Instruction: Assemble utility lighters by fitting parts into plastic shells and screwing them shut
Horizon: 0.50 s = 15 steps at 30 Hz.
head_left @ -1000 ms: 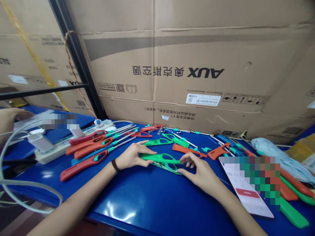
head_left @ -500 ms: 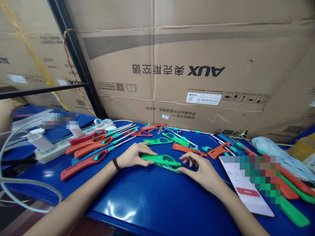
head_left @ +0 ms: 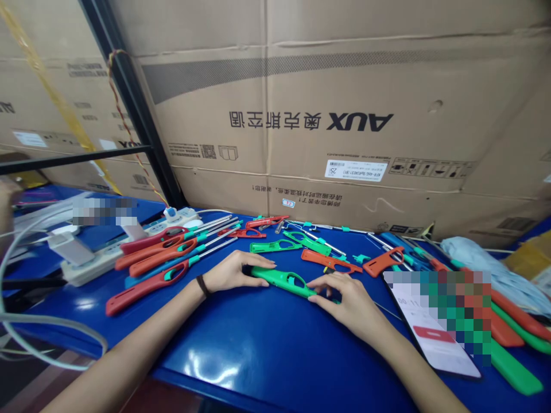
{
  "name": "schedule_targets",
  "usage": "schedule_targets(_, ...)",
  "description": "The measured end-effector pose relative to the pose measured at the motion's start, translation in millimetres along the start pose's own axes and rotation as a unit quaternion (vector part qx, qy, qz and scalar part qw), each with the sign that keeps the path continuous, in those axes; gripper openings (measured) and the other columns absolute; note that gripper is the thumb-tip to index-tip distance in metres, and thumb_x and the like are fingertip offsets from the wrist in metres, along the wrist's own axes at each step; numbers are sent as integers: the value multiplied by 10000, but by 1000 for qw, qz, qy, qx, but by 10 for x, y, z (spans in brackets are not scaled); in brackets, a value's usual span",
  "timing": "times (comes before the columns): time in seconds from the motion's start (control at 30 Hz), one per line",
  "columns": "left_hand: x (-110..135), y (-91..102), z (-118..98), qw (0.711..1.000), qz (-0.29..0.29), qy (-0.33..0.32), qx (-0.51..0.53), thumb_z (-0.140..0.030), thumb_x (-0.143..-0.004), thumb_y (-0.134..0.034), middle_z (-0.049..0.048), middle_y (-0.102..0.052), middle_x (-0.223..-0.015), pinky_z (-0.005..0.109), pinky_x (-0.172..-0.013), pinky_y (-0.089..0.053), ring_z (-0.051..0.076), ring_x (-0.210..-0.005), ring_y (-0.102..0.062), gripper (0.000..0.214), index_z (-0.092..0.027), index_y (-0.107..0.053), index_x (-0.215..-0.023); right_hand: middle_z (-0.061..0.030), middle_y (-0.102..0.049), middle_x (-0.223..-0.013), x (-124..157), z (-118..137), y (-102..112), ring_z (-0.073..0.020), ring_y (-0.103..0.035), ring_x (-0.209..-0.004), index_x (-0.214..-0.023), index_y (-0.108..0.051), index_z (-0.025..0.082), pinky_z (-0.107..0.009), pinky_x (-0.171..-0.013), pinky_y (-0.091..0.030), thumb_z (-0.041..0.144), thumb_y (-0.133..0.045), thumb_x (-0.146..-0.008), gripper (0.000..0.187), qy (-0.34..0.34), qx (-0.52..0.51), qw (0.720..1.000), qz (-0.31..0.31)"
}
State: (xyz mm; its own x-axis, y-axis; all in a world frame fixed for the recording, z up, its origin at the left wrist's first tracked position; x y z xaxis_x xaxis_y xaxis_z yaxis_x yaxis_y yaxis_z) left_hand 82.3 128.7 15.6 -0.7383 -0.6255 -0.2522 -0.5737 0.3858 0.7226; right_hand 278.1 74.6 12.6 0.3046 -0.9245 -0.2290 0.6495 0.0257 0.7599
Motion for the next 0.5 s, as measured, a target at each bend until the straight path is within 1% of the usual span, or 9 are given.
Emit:
schedule_targets(0.07, 3, 16, -1, 1000, -2, 0, -1, -291, -747, -737, 78, -666, -1157, 330, -951, -478, 214, -1083, -620, 391, -186, -664, -1117, -3, -684, -836, -1, -17, 1, -179, -600, -761, -923, -701, 278, -315, -712, -467, 260, -692, -776, 149, -3, 3, 1000, -4)
schedule_targets(0.27, 9, 32, 18, 1000, -6, 6, -8, -306, -755, -728, 77, -685, -1117, 319, -918, -497, 208, -1037, -641, 365, -183, -673, -1094, 4, -683, -825, -3, -29, -7, -174, -600, -755, -919, -699, 277, -312, -715, -458, 256, -690, -777, 144, -2, 1, 1000, -7)
schedule_targets(0.4, 14, 43, 23, 1000, -13, 16, -24, -308, -744, -738, 64, -689, -1110, 343, -963, -465, 202, -1036, -638, 387, -200, -663, -1108, 7, -682, -812, 3, -7, 14, -174, -603, -754, -918, -698, 274, -310, -715, -457, 272, -684, -776, 142, 0, 0, 1000, -16)
schedule_targets(0.5, 14, 49, -12, 1000, -20, 5, -14, -302, -746, -738, 68, -697, -1087, 352, -958, -466, 199, -1019, -642, 352, -193, -677, -1075, 5, -685, -820, 10, 8, 36, -176, -610, -757, -916, -698, 273, -313, -715, -459, 272, -676, -778, 139, -4, -1, 1000, -15)
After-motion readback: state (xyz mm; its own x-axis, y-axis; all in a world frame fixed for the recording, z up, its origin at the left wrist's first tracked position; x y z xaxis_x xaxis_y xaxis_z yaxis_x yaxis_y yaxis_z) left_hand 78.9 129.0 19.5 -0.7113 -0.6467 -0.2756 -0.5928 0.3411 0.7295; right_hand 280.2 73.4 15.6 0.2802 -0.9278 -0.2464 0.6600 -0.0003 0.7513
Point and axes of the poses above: each hand's wrist, its own x-axis away from the middle knuckle, its own y-axis out of the back of the hand, z = x × y, the point moved 8 cm from there along -x, towards the middle knuckle
